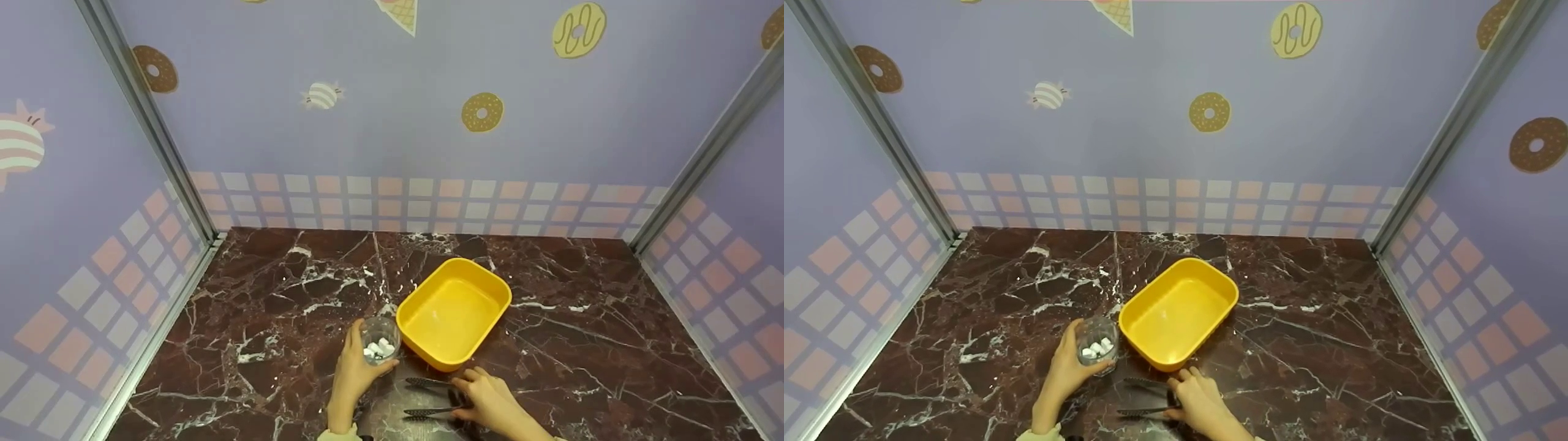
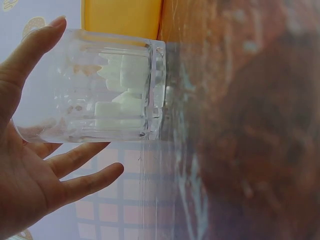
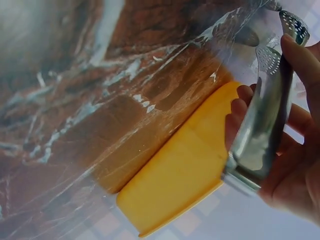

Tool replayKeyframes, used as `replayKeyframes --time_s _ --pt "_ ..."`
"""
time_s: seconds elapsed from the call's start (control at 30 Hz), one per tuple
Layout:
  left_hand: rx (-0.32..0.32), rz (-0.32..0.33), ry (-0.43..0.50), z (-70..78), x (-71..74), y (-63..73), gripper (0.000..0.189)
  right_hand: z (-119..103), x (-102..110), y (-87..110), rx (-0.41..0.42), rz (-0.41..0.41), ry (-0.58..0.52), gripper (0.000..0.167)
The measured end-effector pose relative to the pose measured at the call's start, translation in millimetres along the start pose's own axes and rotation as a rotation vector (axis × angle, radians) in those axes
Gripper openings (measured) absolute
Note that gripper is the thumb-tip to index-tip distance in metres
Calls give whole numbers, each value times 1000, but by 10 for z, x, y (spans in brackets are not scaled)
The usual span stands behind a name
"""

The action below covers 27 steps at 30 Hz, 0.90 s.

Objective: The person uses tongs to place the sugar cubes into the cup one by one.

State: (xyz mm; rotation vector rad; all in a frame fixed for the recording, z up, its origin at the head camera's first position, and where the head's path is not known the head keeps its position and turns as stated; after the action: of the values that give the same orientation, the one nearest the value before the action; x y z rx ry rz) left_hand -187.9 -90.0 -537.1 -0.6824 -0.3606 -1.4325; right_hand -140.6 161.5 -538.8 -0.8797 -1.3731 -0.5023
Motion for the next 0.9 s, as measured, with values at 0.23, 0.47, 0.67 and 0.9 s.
replayKeyframes --time_s 0.23,0.47,0.67,0.9 --pt "-1 -1 -2 4 -18 -4 98 11 -22 33 4 -24 78 48" --pt "-19 5 -5 4 -27 -3 98 17 -67 59 2 -26 91 53" --pt "-30 6 -2 3 -32 5 101 17 -72 63 -3 -35 96 59" --pt "-46 -26 14 6 -13 43 111 48 40 72 -22 -15 -7 54"
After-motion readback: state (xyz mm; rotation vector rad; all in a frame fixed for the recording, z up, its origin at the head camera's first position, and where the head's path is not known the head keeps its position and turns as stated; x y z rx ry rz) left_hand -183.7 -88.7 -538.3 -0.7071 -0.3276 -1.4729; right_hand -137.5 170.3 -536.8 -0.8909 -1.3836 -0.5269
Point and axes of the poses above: each hand's wrist, its own y-axis away from the middle knuckle, its own x-axis out of the back of the hand, z = x × y, the point moved 1 cm from there along -y, towards the middle knuckle, and after that the axes turned 4 degrees about -z, right-handed, at the moved point
